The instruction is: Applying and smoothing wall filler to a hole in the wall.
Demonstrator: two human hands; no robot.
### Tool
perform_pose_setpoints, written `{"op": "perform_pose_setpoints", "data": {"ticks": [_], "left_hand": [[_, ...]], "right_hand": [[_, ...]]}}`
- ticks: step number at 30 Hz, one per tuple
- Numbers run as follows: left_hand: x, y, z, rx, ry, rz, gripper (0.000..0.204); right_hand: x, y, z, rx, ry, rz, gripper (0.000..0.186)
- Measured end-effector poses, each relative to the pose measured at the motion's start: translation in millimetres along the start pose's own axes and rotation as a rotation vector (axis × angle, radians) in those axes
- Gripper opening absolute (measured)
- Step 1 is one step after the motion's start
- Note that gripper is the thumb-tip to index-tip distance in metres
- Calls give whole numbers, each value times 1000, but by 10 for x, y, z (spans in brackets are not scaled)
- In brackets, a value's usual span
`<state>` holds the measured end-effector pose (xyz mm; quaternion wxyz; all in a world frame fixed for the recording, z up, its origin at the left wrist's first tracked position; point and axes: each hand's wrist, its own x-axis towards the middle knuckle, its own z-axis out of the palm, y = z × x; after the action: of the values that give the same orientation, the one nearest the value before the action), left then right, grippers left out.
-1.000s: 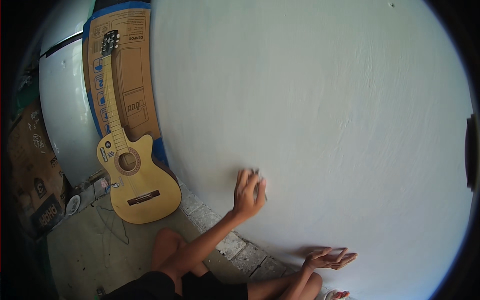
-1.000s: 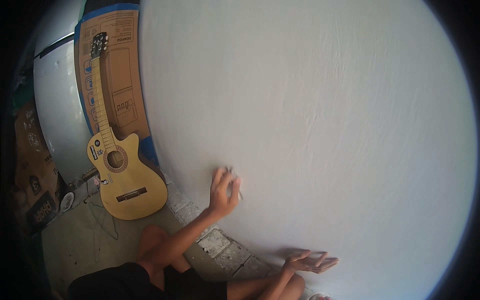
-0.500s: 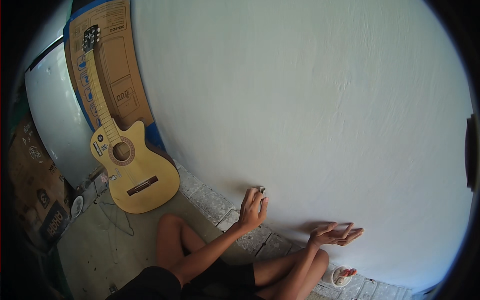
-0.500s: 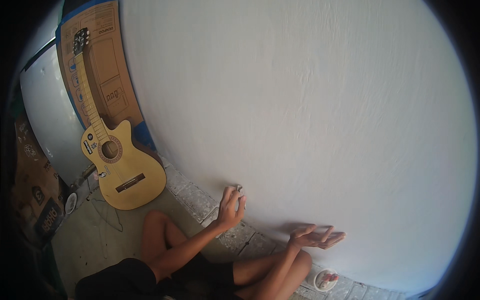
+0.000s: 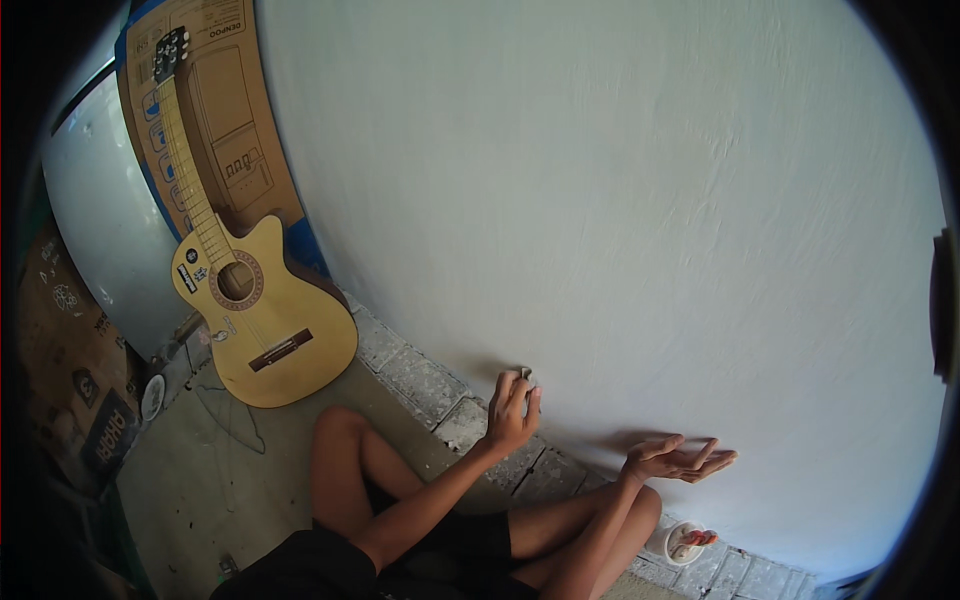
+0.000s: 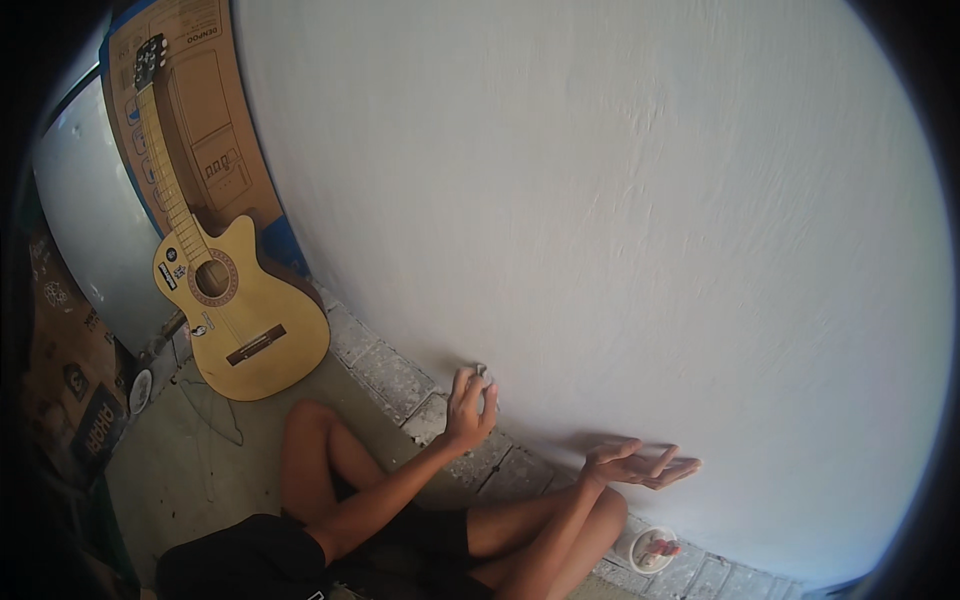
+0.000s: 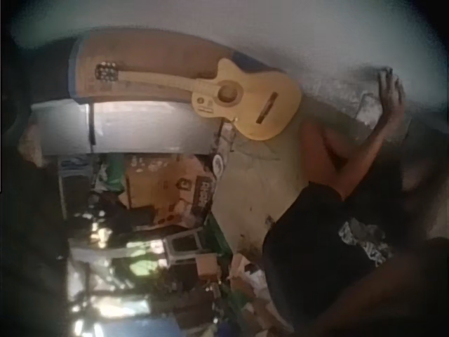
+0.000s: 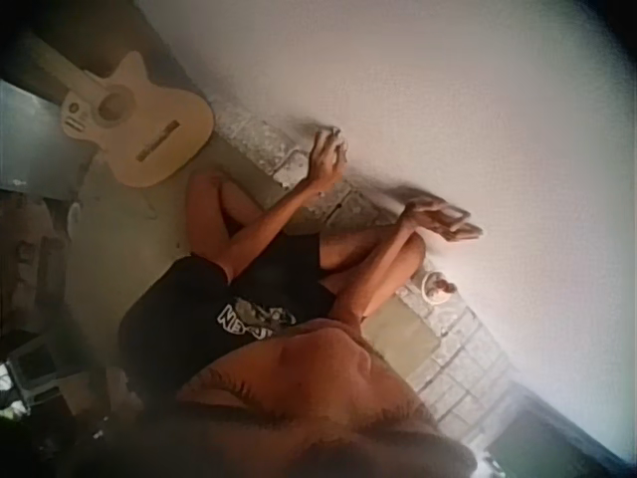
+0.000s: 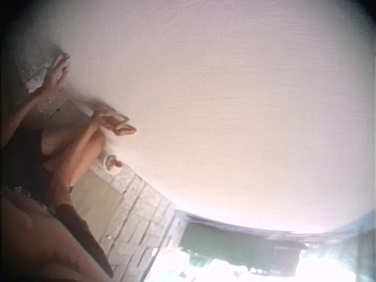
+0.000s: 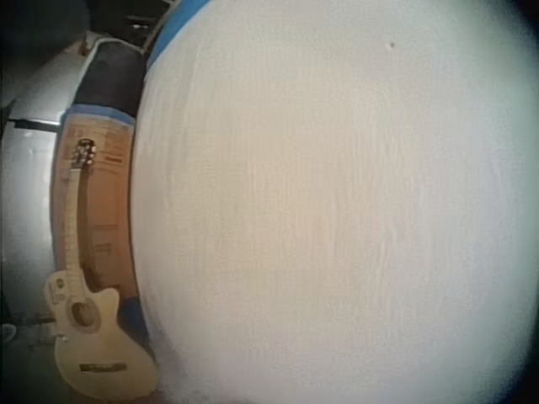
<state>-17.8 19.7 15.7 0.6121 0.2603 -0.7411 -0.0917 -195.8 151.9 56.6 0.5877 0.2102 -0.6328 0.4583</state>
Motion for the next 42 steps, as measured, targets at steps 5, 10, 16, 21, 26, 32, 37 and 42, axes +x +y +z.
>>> {"op": "perform_pose_setpoints", "data": {"ticks": [5, 10, 16, 21, 26, 32, 37, 42], "left_hand": [[705, 116, 19, -28, 154, 22, 16], [1310, 156, -120, 12, 305, 62, 13], [15, -112, 138, 68, 65, 30, 14], [659, 63, 32, 56, 166, 97, 15], [1315, 403, -10, -40, 280, 146, 16], [242, 500, 63, 68, -85, 231, 14], [555, 657, 4, 69, -104, 119, 16], [525, 696, -35, 22, -90, 100, 16]], "right_hand": [[-12, 37, 3, 25, 20, -14, 46], [13, 6, 17, 62, 46, -86, 45], [-59, 12, 32, 83, 29, 20, 45], [-49, 76, 4, 23, 4, 7, 46], [-39, 61, -3, 13, 0, 12, 44], [-40, 6, 15, 74, 21, 2, 44], [-78, 97, 2, 35, 6, 30, 45], [-51, 40, -7, 55, -1, 13, 45]]}}
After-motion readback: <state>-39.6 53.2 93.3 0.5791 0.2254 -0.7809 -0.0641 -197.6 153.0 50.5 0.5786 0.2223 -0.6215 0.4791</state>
